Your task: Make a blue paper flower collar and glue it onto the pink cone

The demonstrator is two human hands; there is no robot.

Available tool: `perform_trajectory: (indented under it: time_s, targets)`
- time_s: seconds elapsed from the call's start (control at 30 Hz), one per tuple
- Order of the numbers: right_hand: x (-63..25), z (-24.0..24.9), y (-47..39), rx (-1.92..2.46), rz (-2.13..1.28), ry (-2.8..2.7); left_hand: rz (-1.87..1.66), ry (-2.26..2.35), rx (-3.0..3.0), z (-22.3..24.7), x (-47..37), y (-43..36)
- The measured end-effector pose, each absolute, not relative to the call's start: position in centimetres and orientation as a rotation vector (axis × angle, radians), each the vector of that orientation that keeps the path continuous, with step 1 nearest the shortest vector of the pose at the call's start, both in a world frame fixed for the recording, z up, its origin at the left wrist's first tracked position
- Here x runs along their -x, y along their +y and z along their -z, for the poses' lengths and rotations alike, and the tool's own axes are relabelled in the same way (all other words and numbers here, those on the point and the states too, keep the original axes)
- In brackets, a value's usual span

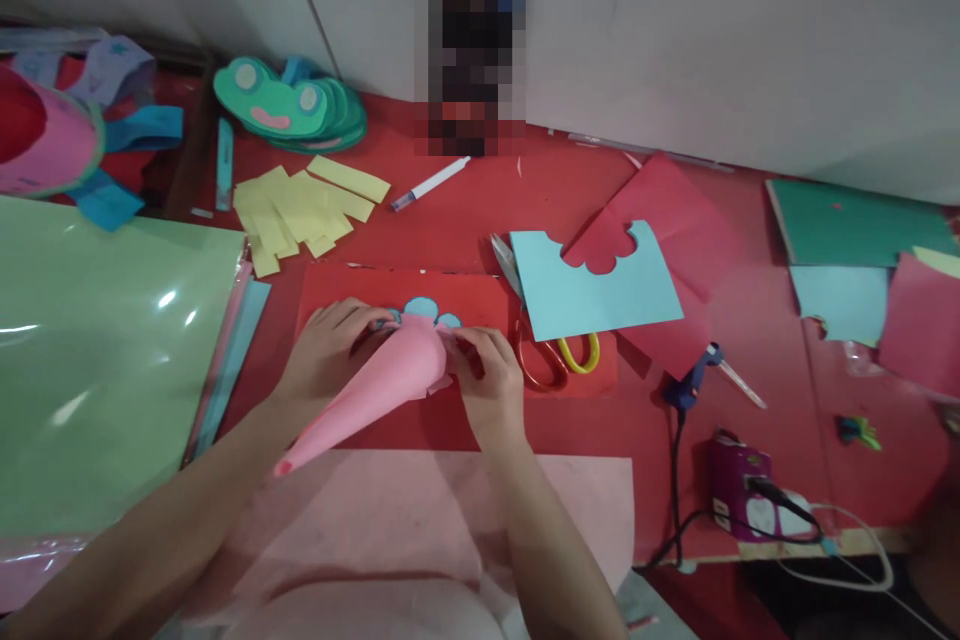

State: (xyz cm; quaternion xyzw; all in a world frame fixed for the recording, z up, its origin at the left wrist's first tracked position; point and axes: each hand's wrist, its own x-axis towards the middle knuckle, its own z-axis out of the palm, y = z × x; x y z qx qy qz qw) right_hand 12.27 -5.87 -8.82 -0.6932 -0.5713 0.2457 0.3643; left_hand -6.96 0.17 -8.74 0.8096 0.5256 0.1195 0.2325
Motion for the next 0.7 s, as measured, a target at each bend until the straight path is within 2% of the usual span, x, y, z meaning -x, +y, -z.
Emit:
perform_trajectory:
  time_s: [0.4,0.7]
  targets:
    - [-11.95,9.52,-6.05,1.751,-0.542,-1.541,-0.347,1.333,-2.067,8.1,7.77,0.67]
    - [-11.92,9.45,-6.01,1.762,-0.537,-1.497,-0.385,1.423,-2.144,8.68,7.29,0.63]
